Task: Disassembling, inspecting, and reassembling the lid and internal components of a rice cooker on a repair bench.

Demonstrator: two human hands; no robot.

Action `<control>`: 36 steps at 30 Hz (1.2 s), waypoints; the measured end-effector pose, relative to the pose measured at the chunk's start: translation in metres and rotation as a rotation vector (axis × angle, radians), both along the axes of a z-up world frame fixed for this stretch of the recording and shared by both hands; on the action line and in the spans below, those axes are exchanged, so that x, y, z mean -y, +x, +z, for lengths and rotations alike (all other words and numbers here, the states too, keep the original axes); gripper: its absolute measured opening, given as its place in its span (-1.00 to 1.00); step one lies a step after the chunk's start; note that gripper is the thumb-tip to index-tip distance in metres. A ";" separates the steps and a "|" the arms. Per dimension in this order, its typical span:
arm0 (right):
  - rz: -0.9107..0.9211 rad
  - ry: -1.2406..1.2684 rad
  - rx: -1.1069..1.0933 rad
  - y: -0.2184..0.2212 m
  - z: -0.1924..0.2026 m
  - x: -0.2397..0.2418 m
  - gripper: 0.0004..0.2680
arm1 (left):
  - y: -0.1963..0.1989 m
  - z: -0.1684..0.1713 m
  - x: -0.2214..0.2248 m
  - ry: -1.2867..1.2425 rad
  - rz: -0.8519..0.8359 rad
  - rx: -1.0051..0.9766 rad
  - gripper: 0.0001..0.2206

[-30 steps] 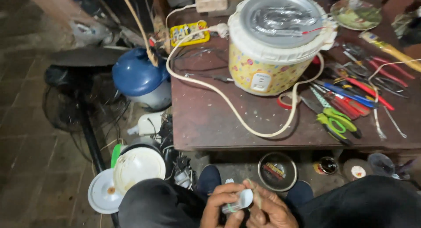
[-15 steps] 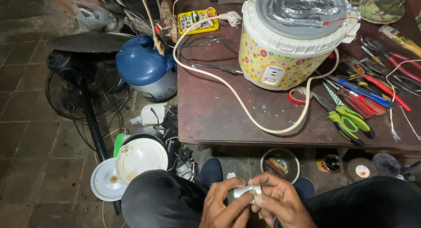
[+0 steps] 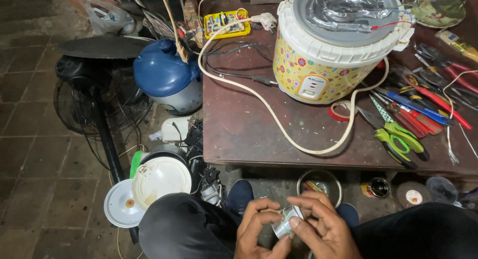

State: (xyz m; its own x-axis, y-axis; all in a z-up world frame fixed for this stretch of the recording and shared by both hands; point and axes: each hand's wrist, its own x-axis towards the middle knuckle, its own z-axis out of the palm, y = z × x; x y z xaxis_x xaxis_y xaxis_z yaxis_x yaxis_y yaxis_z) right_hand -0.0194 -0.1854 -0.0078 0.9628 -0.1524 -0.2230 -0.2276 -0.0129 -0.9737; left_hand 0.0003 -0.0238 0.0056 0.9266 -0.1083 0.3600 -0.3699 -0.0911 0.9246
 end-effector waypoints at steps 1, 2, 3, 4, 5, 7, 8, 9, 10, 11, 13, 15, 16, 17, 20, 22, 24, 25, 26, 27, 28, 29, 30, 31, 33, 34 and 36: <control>0.023 0.070 0.023 0.001 -0.003 0.000 -0.68 | 0.001 -0.005 0.002 -0.007 0.037 0.041 -0.83; 0.024 0.070 0.024 0.002 -0.004 0.000 -0.68 | -0.001 -0.002 0.005 -0.007 0.037 0.042 -0.83; -0.028 0.092 -0.105 0.003 -0.004 -0.001 -0.63 | -0.002 0.002 0.008 -0.019 0.103 0.016 -0.84; -0.079 0.114 -0.235 0.005 -0.004 -0.001 -0.58 | -0.004 0.005 0.011 -0.032 0.168 -0.010 -0.84; -0.081 0.115 -0.234 0.007 -0.002 -0.001 -0.58 | -0.003 0.004 0.012 -0.031 0.166 -0.009 -0.84; -0.077 0.236 -0.298 0.011 0.002 0.001 -0.62 | -0.002 0.003 0.017 -0.011 0.189 0.077 -0.78; -0.081 0.238 -0.298 0.009 -0.007 0.002 -0.62 | -0.004 0.003 0.014 -0.010 0.185 0.077 -0.78; -0.121 0.343 -0.207 0.006 -0.017 0.004 -0.62 | -0.005 0.002 0.012 -0.031 0.084 0.008 -0.72; -0.161 0.446 -0.113 0.003 -0.027 0.005 -0.62 | -0.007 0.002 0.009 -0.051 -0.017 -0.061 -0.66; -0.167 0.446 -0.115 0.002 -0.026 0.008 -0.62 | -0.004 0.005 0.009 -0.051 -0.023 -0.064 -0.66; -0.156 0.560 -0.123 0.001 -0.023 0.014 -0.54 | 0.004 0.011 0.007 -0.005 -0.099 0.217 -0.66; -0.100 0.622 -0.117 -0.006 -0.027 0.017 -0.52 | 0.002 -0.001 0.011 0.046 -0.041 0.326 -0.64; -0.041 0.683 -0.113 -0.009 -0.028 0.019 -0.49 | 0.001 -0.007 0.012 0.098 0.020 0.435 -0.62; -0.042 0.682 -0.109 -0.010 -0.027 0.020 -0.49 | 0.002 -0.007 0.016 0.096 0.019 0.438 -0.62; -0.040 0.754 -0.162 -0.011 -0.022 0.025 -0.51 | 0.002 -0.004 0.025 0.157 0.169 0.561 -0.68; -0.028 0.694 -0.071 -0.013 -0.013 0.027 -0.51 | 0.001 0.002 0.029 0.152 0.132 0.534 -0.70; -0.168 0.718 -0.136 -0.014 -0.007 0.024 -0.55 | 0.001 -0.001 0.033 0.154 0.116 0.528 -0.71; -0.296 0.746 -0.207 -0.014 -0.003 0.023 -0.58 | 0.000 -0.002 0.034 0.165 0.110 0.521 -0.71; -0.305 0.745 -0.203 -0.018 -0.012 0.024 -0.58 | -0.001 -0.003 0.036 0.161 0.101 0.522 -0.71; -0.251 0.702 -0.147 -0.021 -0.020 0.025 -0.56 | -0.001 -0.005 0.037 0.174 0.088 0.515 -0.71; -0.196 0.659 -0.092 -0.024 -0.029 0.025 -0.53 | -0.001 -0.006 0.037 0.188 0.075 0.508 -0.70; -0.199 0.659 -0.088 -0.023 -0.028 0.025 -0.53 | 0.000 -0.002 0.038 0.187 0.071 0.511 -0.70; -0.173 0.687 -0.103 -0.023 -0.027 0.024 -0.51 | 0.001 0.001 0.038 0.194 0.065 0.508 -0.70; -0.146 0.715 -0.119 -0.022 -0.026 0.024 -0.49 | 0.002 0.005 0.038 0.202 0.060 0.504 -0.68; -0.155 0.789 -0.211 -0.021 -0.020 0.025 -0.47 | 0.001 0.007 0.036 0.260 0.086 0.496 -0.72; -0.160 0.863 -0.307 -0.020 -0.018 0.025 -0.45 | 0.002 0.008 0.036 0.320 0.114 0.485 -0.75; -0.150 0.876 -0.285 -0.019 -0.018 0.028 -0.48 | -0.008 0.007 0.034 0.382 0.114 0.295 -0.81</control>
